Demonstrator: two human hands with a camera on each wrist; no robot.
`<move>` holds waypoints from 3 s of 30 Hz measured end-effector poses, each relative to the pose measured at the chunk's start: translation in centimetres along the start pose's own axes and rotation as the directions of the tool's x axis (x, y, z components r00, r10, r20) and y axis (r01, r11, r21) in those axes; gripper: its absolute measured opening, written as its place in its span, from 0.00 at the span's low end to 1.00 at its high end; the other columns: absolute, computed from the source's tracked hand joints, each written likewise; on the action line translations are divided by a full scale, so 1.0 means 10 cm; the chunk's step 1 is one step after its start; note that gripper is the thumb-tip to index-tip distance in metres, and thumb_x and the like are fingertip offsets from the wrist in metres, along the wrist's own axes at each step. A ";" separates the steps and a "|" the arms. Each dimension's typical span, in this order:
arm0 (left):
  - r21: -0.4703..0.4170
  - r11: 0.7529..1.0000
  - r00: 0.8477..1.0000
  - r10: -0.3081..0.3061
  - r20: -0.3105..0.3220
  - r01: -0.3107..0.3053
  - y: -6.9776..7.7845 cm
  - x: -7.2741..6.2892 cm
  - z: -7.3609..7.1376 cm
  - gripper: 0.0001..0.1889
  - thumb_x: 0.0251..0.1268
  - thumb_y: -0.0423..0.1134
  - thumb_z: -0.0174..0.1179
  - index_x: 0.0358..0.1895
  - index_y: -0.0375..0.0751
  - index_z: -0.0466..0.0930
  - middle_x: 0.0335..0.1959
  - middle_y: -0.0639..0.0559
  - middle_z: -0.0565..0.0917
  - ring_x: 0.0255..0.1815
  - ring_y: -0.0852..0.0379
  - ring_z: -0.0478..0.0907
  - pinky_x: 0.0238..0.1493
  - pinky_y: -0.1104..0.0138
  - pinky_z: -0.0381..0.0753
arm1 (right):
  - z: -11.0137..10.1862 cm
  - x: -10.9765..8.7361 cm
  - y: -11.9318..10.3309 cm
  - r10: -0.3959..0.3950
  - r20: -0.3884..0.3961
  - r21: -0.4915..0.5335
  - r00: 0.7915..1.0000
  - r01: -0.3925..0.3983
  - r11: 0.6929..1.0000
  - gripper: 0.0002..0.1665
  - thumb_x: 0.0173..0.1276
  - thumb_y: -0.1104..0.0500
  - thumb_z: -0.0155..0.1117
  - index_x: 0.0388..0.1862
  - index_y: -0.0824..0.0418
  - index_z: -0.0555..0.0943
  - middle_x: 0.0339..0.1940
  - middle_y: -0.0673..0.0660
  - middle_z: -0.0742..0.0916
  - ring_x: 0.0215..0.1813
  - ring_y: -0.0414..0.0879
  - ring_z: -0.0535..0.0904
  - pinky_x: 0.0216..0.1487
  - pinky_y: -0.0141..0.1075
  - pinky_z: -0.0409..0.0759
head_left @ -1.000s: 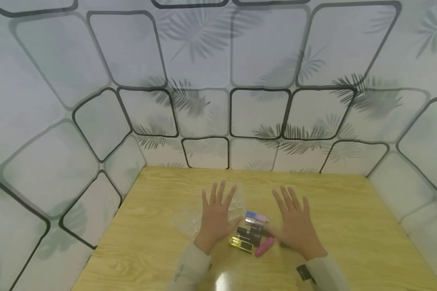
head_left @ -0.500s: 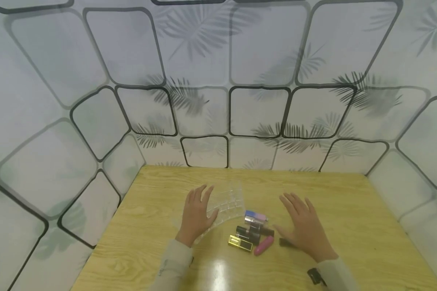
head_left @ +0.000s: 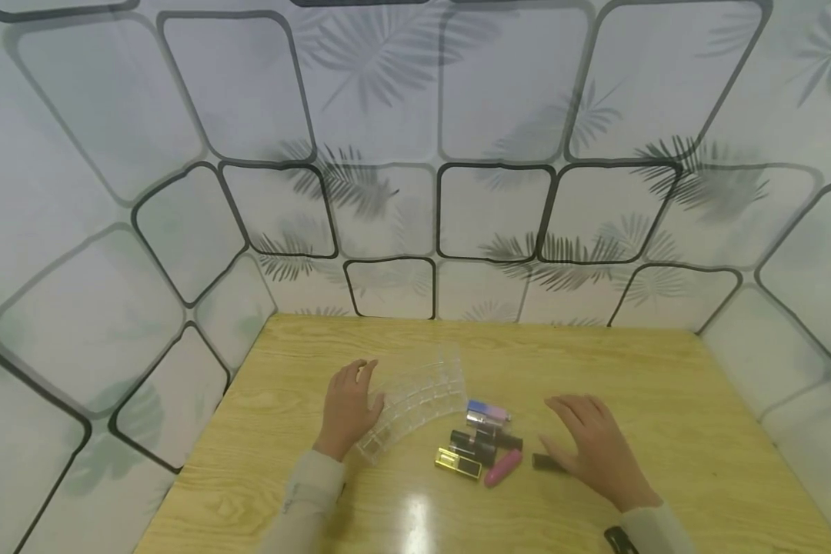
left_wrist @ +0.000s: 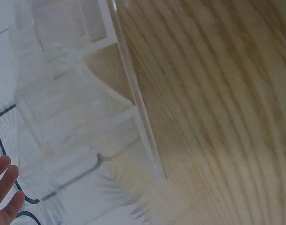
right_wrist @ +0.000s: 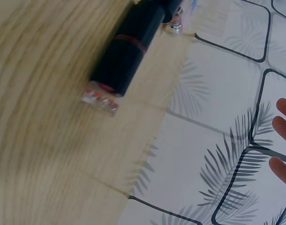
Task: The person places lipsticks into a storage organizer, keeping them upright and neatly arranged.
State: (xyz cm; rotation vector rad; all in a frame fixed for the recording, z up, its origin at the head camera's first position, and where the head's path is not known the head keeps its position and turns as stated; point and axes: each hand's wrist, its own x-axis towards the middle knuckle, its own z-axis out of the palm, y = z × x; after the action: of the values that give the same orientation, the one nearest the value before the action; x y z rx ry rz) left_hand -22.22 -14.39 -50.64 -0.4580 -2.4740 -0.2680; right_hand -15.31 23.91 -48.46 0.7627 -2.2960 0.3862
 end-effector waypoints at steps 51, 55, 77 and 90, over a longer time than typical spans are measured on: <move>0.090 0.996 0.997 0.018 0.072 -0.025 -0.45 0.14 0.25 0.09 0.51 0.40 0.64 0.28 0.36 0.81 0.25 0.44 0.79 0.26 0.49 0.76 0.29 0.58 0.78 | -0.08 -0.63 0.24 0.060 0.133 -0.085 0.989 -0.049 0.995 0.13 0.48 0.53 0.70 0.30 0.59 0.82 0.29 0.50 0.85 0.33 0.44 0.79 0.43 0.45 0.75; 0.083 0.996 0.996 -0.027 0.083 0.020 -0.45 0.12 0.26 0.10 0.52 0.41 0.62 0.30 0.35 0.81 0.26 0.44 0.80 0.27 0.48 0.77 0.32 0.56 0.78 | -0.07 -0.64 0.24 0.078 0.143 -0.095 0.987 -0.065 0.993 0.15 0.42 0.56 0.73 0.30 0.59 0.82 0.29 0.51 0.85 0.34 0.44 0.79 0.42 0.45 0.75; 0.164 0.960 0.950 -0.257 0.180 0.228 -0.42 0.04 0.23 0.19 0.56 0.51 0.60 0.24 0.36 0.79 0.21 0.43 0.81 0.22 0.47 0.76 0.28 0.56 0.77 | -0.01 -0.72 0.22 0.250 0.264 -0.164 0.931 -0.213 0.963 0.12 0.44 0.56 0.75 0.29 0.56 0.83 0.29 0.50 0.85 0.35 0.46 0.80 0.40 0.47 0.78; 0.091 0.974 0.963 -0.221 0.156 0.209 -0.34 0.12 0.26 0.12 0.54 0.44 0.58 0.26 0.36 0.78 0.23 0.43 0.80 0.25 0.46 0.75 0.29 0.54 0.76 | 0.08 -0.61 0.17 0.234 0.342 -0.146 0.910 -0.194 0.970 0.17 0.42 0.53 0.76 0.33 0.56 0.82 0.33 0.50 0.85 0.38 0.46 0.80 0.43 0.48 0.78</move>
State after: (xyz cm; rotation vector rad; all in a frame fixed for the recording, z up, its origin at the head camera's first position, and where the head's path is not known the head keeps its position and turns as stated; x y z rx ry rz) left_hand -25.77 -16.49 -52.29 -0.1851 -2.6893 -0.2330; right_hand -13.12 27.41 -53.36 0.5610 -2.7322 0.2298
